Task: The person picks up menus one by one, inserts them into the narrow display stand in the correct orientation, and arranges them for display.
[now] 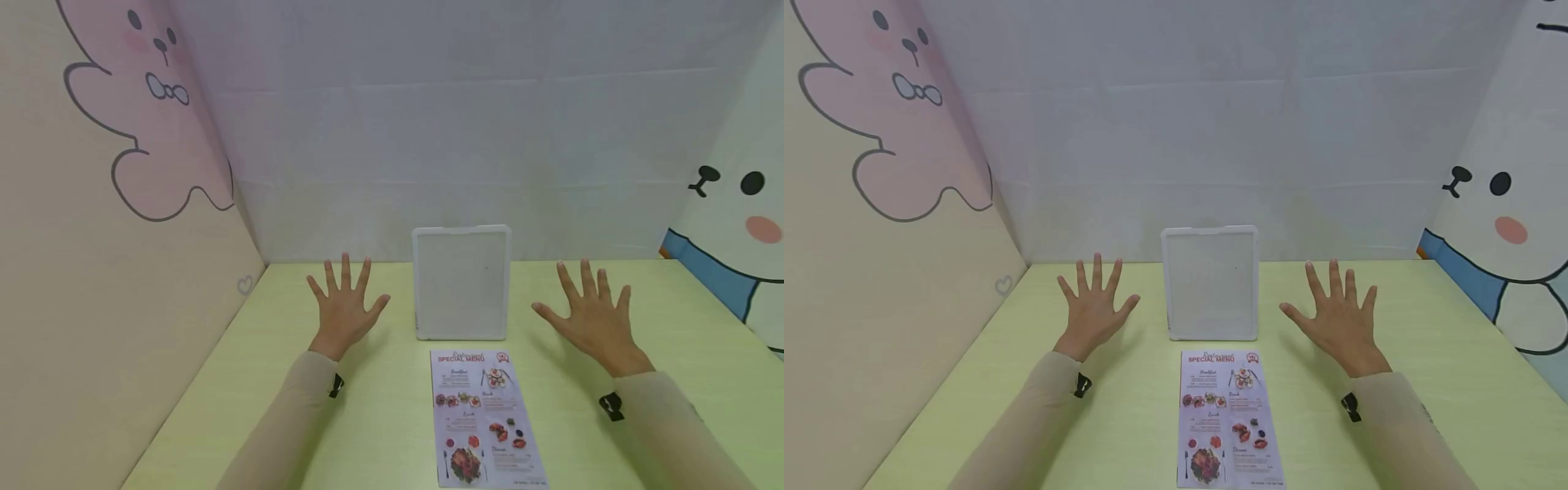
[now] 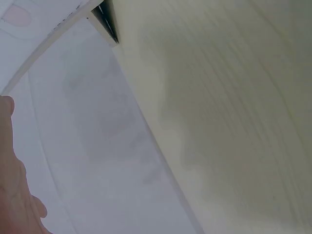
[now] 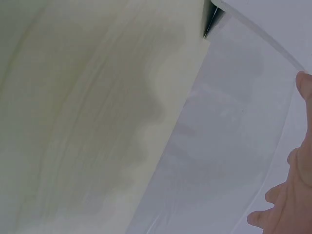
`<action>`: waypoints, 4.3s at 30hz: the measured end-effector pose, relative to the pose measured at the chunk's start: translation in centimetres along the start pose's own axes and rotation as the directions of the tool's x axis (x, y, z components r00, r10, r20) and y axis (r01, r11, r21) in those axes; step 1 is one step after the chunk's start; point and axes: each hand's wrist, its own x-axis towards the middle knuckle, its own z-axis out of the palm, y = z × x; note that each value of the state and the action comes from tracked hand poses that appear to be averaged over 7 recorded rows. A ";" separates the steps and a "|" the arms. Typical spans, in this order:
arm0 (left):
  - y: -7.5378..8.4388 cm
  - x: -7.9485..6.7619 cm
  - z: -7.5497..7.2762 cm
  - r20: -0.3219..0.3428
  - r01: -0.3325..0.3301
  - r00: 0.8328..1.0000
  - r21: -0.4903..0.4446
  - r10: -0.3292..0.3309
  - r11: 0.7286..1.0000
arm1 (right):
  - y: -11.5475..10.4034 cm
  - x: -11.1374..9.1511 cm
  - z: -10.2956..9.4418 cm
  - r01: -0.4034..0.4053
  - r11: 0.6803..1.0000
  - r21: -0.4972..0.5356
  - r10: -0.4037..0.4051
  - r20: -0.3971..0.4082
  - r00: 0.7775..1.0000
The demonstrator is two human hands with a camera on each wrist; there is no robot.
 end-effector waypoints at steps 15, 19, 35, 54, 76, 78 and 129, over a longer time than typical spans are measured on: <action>0.4 -1.6 -0.2 -0.021 -0.176 0.984 -0.071 0.175 0.982 | -2.0 -2.1 -0.4 0.165 0.984 0.071 -0.170 0.077 0.982; 0.9 -2.5 -0.2 0.015 -0.223 0.974 -0.078 0.225 0.972 | -2.6 -2.8 -0.2 0.225 0.970 0.090 -0.234 0.111 0.966; 3.6 -5.3 0.5 0.128 -0.511 0.844 -0.101 0.521 0.854 | -4.3 -5.2 1.2 0.366 0.910 0.195 -0.406 0.233 0.884; 7.2 -6.4 1.0 0.446 -0.553 0.666 -0.242 0.597 0.797 | -5.4 -5.7 1.5 0.351 0.900 0.259 -0.434 0.453 0.779; 8.3 -6.8 0.8 0.564 -0.528 0.642 -0.165 0.519 0.833 | -6.0 -5.8 1.9 0.450 0.868 0.209 -0.493 0.471 0.732; 8.3 -6.8 0.8 0.565 -0.526 0.644 -0.163 0.516 0.835 | -6.1 -5.8 1.8 0.440 0.872 0.215 -0.487 0.476 0.732; 8.1 -4.4 4.0 0.484 0.141 0.792 -0.738 0.373 0.660 | -5.0 -3.6 4.7 -0.017 0.754 0.656 -0.322 0.393 0.861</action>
